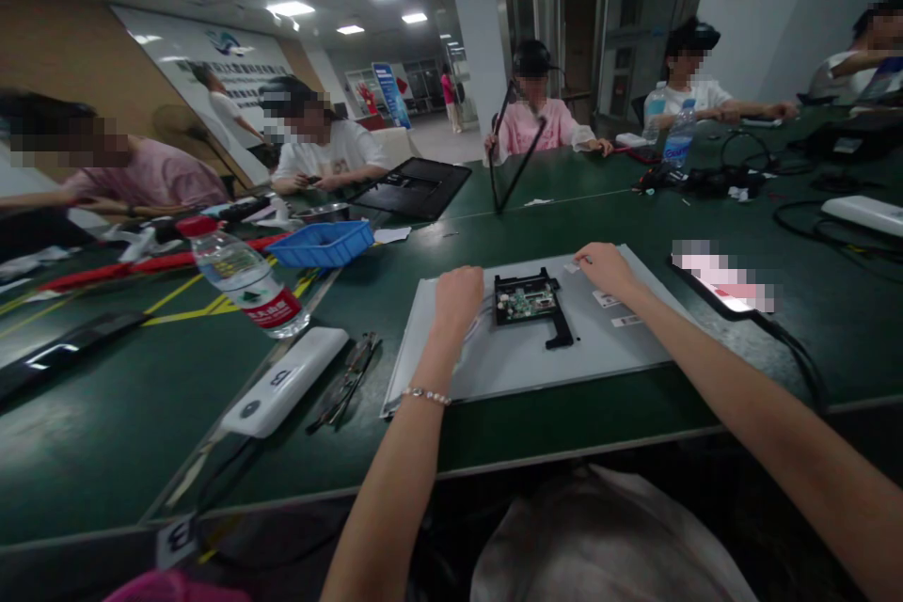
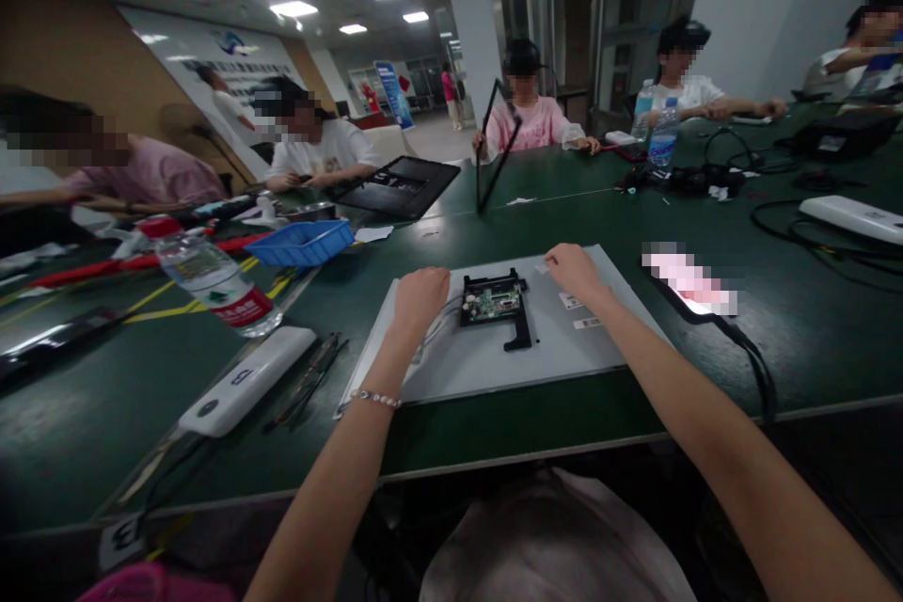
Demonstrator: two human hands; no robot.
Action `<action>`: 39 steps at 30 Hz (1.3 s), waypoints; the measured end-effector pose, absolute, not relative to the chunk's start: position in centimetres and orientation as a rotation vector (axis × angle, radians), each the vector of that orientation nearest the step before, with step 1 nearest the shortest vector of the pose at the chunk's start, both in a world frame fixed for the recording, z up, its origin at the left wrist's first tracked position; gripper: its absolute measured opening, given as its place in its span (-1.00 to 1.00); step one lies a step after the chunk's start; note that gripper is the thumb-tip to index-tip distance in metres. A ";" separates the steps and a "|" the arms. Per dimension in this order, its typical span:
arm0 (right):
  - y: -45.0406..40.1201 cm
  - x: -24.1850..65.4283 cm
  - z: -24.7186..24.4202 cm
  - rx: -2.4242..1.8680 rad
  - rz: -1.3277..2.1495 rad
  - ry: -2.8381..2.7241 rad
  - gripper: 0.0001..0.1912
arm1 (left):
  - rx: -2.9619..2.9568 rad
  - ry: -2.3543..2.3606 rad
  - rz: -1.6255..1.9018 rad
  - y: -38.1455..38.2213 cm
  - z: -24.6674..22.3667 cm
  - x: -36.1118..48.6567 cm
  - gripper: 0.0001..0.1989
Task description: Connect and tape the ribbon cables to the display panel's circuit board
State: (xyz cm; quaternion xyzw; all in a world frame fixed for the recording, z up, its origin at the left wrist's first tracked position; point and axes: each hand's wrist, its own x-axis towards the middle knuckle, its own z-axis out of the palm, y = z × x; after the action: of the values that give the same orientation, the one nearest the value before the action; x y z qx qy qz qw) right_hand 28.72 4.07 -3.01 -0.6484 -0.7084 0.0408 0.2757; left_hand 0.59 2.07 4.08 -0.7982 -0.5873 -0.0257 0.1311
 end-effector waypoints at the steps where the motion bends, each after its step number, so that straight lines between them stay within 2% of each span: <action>1: 4.1 28.9 -3.1 -1.733 0.100 -1.901 -0.68 | -2.298 -1.726 -0.072 2.3 4.0 0.2 -0.62; 7: 4.6 29.5 -3.3 -1.664 0.079 -1.916 -0.67 | -2.342 -1.690 -0.009 2.9 2.9 -1.1 -0.60; 10: 4.6 30.0 -3.2 -1.656 0.065 -1.904 -0.68 | -2.335 -1.669 -0.090 2.9 2.8 -1.1 -0.54; 13: 4.4 30.5 -2.8 -1.560 0.132 -2.066 -0.72 | -2.341 -1.637 -0.216 2.7 2.9 -0.8 -0.56; 18: 4.4 30.6 -2.8 -1.398 0.128 -2.275 -0.74 | -2.596 -1.288 -0.370 2.1 2.6 0.4 -0.53; 25: 4.9 29.7 -3.4 -1.502 -0.018 -2.170 -0.76 | -2.918 -0.940 -0.246 0.9 1.4 2.4 -0.39; 33: 5.4 27.0 -2.1 -1.324 -0.010 -1.972 -0.73 | -2.992 -0.860 -0.237 1.5 0.3 2.6 -0.44; 39: 5.9 23.5 -0.4 -1.345 -0.040 -2.158 -0.76 | -2.992 -0.874 -0.260 1.6 0.0 2.7 -0.45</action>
State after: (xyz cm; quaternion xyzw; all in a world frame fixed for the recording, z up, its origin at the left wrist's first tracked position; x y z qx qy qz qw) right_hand 23.51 5.89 -0.45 -0.5054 -0.8109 -0.0149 0.2946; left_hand 2.66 1.60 -0.03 -0.9566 -0.2793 -0.0830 0.0069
